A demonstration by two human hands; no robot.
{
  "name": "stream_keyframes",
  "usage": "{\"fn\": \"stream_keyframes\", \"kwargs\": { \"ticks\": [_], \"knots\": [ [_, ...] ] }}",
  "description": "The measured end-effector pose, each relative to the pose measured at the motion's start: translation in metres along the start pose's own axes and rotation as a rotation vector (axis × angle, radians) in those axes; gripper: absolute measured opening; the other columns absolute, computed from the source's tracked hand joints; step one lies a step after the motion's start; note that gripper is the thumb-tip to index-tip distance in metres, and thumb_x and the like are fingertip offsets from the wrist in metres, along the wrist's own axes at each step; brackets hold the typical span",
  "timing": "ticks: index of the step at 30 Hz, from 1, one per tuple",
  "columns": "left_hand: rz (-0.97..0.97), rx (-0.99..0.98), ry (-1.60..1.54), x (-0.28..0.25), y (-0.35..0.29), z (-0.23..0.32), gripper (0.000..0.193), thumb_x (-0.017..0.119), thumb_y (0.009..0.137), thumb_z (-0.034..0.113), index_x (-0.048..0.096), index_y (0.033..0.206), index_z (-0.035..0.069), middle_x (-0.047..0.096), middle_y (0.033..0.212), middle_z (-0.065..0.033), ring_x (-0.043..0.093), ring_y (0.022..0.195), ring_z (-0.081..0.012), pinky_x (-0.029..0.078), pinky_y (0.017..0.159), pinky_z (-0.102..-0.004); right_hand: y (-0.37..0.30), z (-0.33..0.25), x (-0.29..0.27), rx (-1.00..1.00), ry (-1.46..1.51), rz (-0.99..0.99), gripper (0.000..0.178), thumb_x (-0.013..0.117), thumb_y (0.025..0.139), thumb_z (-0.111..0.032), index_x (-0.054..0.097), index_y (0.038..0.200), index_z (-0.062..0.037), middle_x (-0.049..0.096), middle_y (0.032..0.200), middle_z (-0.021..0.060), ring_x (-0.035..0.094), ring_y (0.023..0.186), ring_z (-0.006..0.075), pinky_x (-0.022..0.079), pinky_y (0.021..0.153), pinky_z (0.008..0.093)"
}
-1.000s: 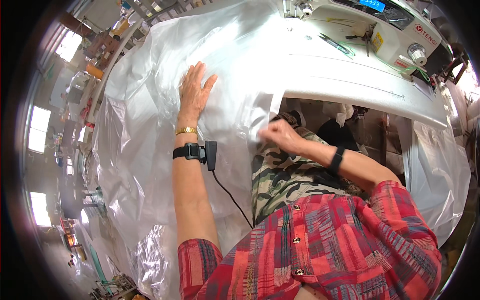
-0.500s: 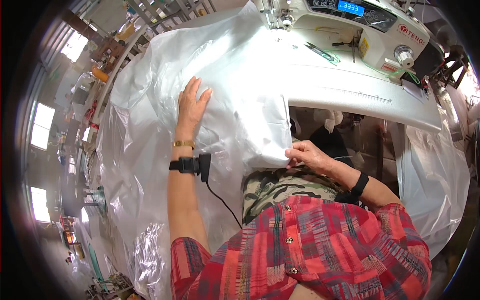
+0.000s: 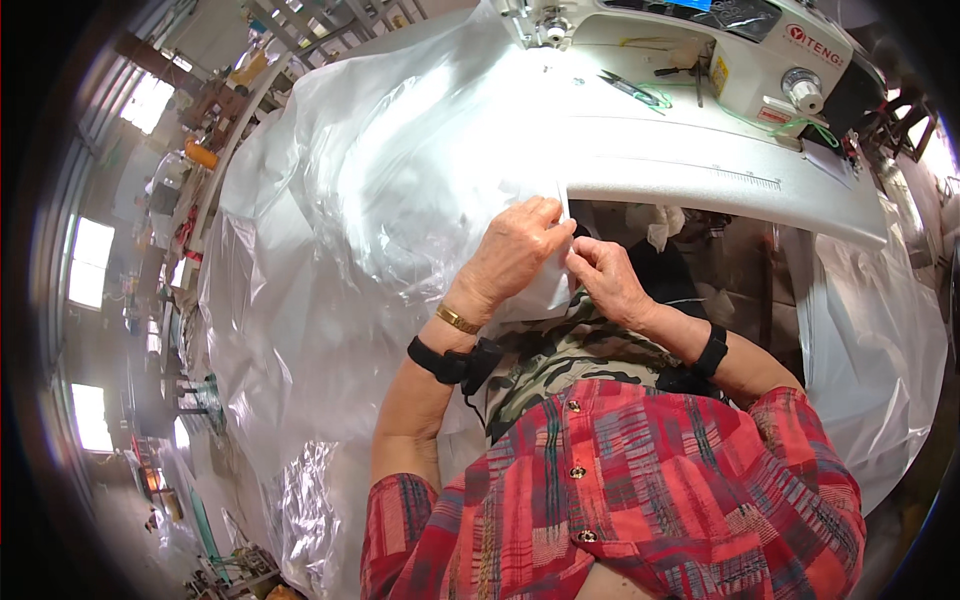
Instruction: Sewing large white plastic sheets using an industrial sewing machine.
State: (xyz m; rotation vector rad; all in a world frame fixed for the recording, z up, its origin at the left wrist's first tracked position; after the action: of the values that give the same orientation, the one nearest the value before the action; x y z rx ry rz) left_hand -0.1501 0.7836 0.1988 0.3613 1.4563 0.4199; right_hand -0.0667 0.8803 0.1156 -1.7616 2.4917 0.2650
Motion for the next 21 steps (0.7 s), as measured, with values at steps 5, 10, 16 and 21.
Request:
{"fn": "stream_keyframes", "kwargs": {
  "ticks": [5, 10, 16, 21],
  "knots": [
    [-0.026, 0.091, -0.029, 0.002, 0.01, -0.003, 0.014, 0.064, 0.075, 0.007, 0.066, 0.089, 0.006, 0.056, 0.084, -0.0064, 0.061, 0.078, -0.0224, 0.051, 0.067, -0.0346, 0.0, -0.002, -0.005, -0.031, -0.026, -0.02, 0.029, 0.05, 0.096, -0.018, 0.056, 0.078, 0.0043, 0.055, 0.062, 0.0117, 0.054, 0.059, 0.0174, 0.046, 0.06, 0.0356],
    [-0.091, 0.143, -0.004, 0.0, 0.017, -0.006, 0.006, 0.063, 0.075, 0.008, 0.061, 0.081, 0.006, 0.055, 0.084, -0.0064, 0.06, 0.078, -0.0231, 0.05, 0.068, -0.0353, 0.004, -0.001, -0.008, -0.015, -0.02, -0.031, 0.032, 0.049, 0.097, -0.019, 0.055, 0.077, 0.0049, 0.054, 0.061, 0.0113, 0.053, 0.059, 0.0173, 0.045, 0.059, 0.0355],
    [-0.169, 0.073, -0.031, -0.001, 0.018, -0.008, 0.005, 0.059, 0.079, 0.011, 0.057, 0.076, 0.006, 0.053, 0.083, -0.0067, 0.058, 0.083, -0.0235, 0.046, 0.074, -0.036, -0.003, -0.003, 0.002, -0.042, -0.025, -0.086, 0.034, 0.048, 0.098, -0.021, 0.053, 0.074, 0.0033, 0.053, 0.06, 0.0109, 0.052, 0.057, 0.0179, 0.045, 0.058, 0.0357],
    [-0.059, -0.174, -0.036, -0.018, 0.0, 0.006, 0.025, 0.066, 0.082, 0.01, 0.063, 0.105, 0.005, 0.058, 0.103, -0.0105, 0.058, 0.098, -0.0283, 0.045, 0.084, -0.0392, -0.004, 0.009, -0.01, -0.04, -0.114, -0.028, 0.029, 0.055, 0.097, -0.022, 0.057, 0.08, 0.0013, 0.056, 0.063, 0.0124, 0.054, 0.057, 0.0208, 0.045, 0.058, 0.035]
  ]
}}
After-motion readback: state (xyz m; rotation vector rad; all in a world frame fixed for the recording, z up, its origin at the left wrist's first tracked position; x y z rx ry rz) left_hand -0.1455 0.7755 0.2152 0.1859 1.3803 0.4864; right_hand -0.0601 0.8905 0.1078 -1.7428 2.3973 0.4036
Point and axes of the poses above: each hand's wrist, its own y-axis towards the middle knuckle, its own x-axis out of the palm, z = x × y, the point moved 5 cm from there along y, towards the middle knuckle
